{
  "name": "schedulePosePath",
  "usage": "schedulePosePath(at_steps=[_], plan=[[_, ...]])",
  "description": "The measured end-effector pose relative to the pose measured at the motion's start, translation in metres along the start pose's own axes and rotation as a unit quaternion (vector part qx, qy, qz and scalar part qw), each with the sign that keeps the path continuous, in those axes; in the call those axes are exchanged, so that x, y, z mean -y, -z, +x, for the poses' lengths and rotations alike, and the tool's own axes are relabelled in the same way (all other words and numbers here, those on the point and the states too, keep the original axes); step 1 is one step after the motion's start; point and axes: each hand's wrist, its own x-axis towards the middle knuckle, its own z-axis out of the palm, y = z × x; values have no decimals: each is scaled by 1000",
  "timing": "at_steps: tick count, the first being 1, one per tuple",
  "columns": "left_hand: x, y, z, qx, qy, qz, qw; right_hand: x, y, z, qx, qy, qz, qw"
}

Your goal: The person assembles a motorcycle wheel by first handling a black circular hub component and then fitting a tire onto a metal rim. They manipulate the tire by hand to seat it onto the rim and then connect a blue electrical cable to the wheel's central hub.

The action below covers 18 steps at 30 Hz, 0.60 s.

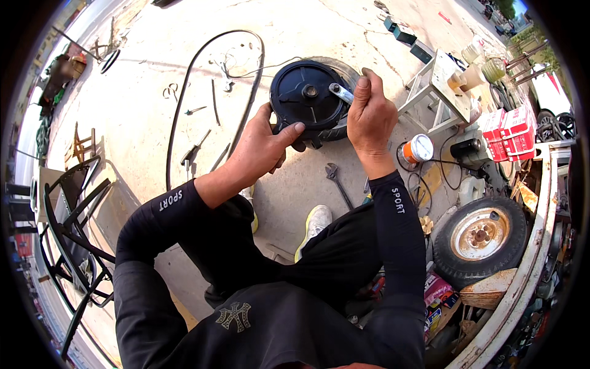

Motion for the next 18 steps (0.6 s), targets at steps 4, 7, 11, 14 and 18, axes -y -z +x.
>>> schedulePosePath(at_steps=[4,7,11,14,18], plan=[[-4,5,1,42,-7,23,999,-23,12,16,-38,76,-13,996],[4,13,-1,76,-55,59,994,-32,32,16,32,123,47,991],[-9,16,-5,125,-56,38,990,-32,45,20,49,151,74,985],[-25,2,-8,100,-74,81,989,-35,54,20,32,78,81,993],[-16,-1,-1,-27,-61,-9,998,1,29,-8,174,-133,236,947]])
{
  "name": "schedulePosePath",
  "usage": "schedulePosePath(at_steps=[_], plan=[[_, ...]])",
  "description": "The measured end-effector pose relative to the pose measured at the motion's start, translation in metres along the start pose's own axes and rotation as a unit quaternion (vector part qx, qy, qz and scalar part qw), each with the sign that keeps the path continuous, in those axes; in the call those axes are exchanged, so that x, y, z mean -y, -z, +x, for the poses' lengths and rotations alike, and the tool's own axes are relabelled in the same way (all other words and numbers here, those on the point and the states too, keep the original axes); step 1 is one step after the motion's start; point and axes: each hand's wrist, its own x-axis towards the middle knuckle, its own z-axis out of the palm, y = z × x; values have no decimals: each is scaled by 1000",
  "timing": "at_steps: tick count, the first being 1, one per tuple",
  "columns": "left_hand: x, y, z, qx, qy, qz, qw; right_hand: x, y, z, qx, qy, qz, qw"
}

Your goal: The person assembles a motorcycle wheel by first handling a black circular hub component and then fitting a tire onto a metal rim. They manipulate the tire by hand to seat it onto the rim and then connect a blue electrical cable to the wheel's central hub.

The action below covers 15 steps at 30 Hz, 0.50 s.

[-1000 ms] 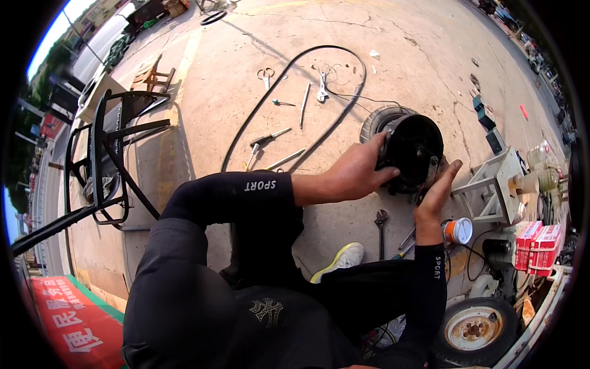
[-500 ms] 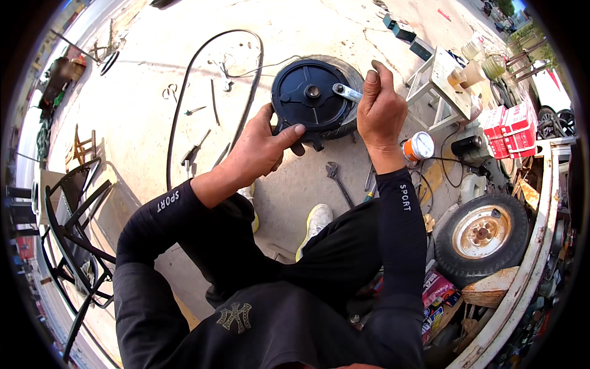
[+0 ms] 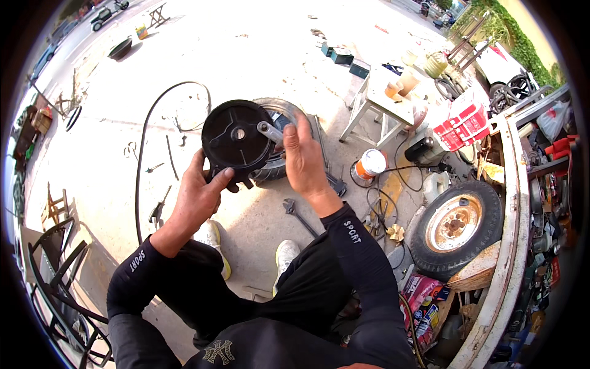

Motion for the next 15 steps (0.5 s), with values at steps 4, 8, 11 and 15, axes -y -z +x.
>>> schedulePosePath(at_steps=[4,8,11,15], plan=[[11,5,-2,20,39,-49,998,-2,-9,4,-38,-80,45,995],[13,-7,-1,67,60,-41,995,-9,0,5,-115,45,-152,981],[15,0,3,120,49,-21,991,-28,26,21,-130,102,-150,975],[23,7,-1,133,-19,39,990,-33,38,16,-65,163,-101,979]])
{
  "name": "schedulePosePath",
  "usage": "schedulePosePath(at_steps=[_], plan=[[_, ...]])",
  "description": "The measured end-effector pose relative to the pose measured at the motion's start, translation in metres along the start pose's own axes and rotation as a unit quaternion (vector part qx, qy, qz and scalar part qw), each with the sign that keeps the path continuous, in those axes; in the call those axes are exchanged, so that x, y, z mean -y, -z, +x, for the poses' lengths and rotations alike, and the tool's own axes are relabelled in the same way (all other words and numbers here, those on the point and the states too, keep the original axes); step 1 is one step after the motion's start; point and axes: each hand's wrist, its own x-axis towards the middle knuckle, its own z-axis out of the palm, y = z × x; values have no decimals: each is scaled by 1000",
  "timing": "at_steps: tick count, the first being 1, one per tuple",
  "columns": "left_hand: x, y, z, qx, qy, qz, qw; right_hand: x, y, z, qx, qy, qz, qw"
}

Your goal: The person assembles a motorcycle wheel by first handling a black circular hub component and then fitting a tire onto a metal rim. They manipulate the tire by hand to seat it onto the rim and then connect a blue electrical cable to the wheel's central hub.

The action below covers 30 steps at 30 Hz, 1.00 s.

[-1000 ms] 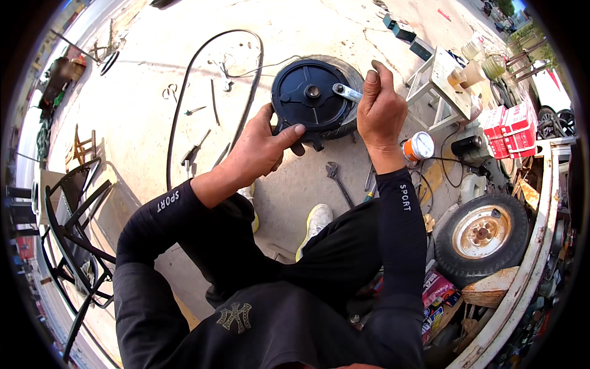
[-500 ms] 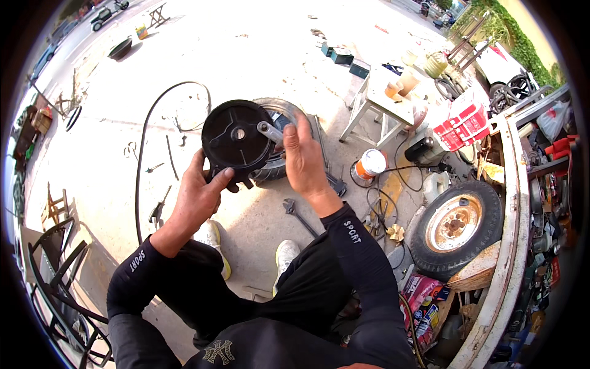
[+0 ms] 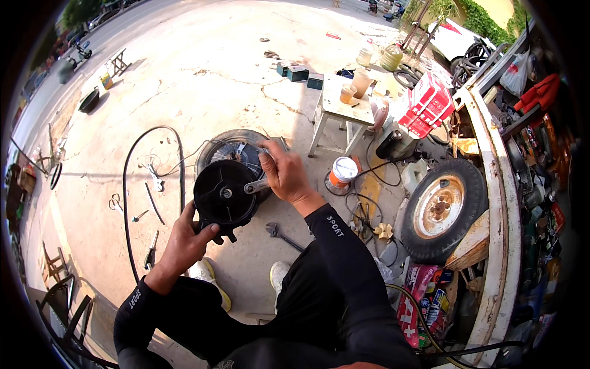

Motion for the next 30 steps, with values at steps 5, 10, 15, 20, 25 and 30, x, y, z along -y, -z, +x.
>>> schedulePosePath(at_steps=[5,10,15,20,25,30], plan=[[-12,-3,11,-90,-16,-40,995,26,-25,-21,4,-221,167,961],[-18,-3,-2,-85,33,-17,996,28,-34,-14,51,-317,347,881],[-17,-23,4,-148,-55,21,987,60,-62,-28,-53,-399,494,771],[-4,-21,11,-166,-70,116,977,64,-61,-20,-36,-431,509,744],[2,8,2,-156,-41,59,985,-33,-17,6,-169,-284,240,913],[-2,3,7,-112,-63,131,983,-22,10,2,-46,-255,262,930]])
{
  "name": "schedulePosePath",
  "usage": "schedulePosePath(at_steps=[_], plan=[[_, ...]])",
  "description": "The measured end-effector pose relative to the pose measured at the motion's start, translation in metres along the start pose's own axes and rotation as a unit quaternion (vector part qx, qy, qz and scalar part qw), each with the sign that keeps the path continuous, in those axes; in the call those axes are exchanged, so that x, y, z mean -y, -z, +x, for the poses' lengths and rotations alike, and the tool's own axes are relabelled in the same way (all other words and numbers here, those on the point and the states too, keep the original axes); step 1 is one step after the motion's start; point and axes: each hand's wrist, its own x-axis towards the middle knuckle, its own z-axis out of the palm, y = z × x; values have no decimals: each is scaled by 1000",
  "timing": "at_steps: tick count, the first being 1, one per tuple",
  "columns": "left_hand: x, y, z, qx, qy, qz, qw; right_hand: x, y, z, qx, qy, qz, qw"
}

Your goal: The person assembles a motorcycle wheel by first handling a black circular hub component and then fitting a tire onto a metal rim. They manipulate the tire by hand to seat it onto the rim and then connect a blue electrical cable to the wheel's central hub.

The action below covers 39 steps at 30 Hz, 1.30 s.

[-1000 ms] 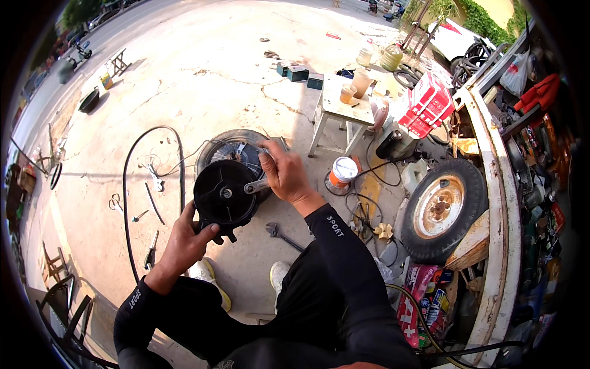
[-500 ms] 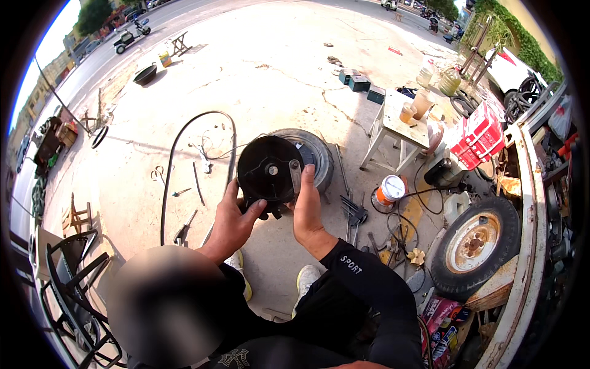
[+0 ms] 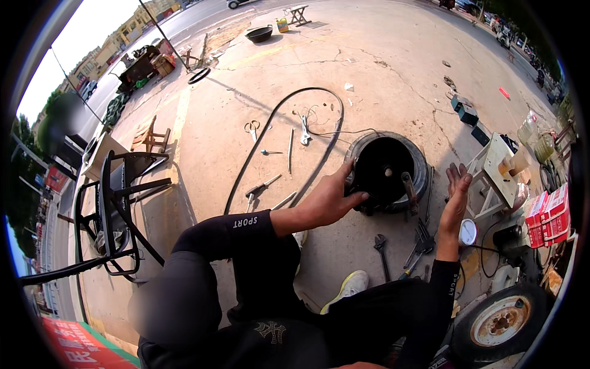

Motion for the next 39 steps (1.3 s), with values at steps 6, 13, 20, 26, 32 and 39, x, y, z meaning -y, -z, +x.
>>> schedulePosePath(at_steps=[6,13,20,26,32,39], plan=[[2,-23,10,-78,-45,8,996,10,-96,-33,16,-212,250,945],[-22,-17,37,-163,-173,105,966,17,-7,22,-204,-45,115,971],[-29,-24,60,-198,-408,446,772,86,-67,-54,73,14,316,946],[-4,-83,52,-12,-434,508,744,27,23,-33,-7,-207,304,930],[42,-82,34,375,-173,430,803,-162,151,-98,-149,-320,223,909],[76,-29,56,437,-46,458,773,-371,223,-310,-158,-602,-8,783]])
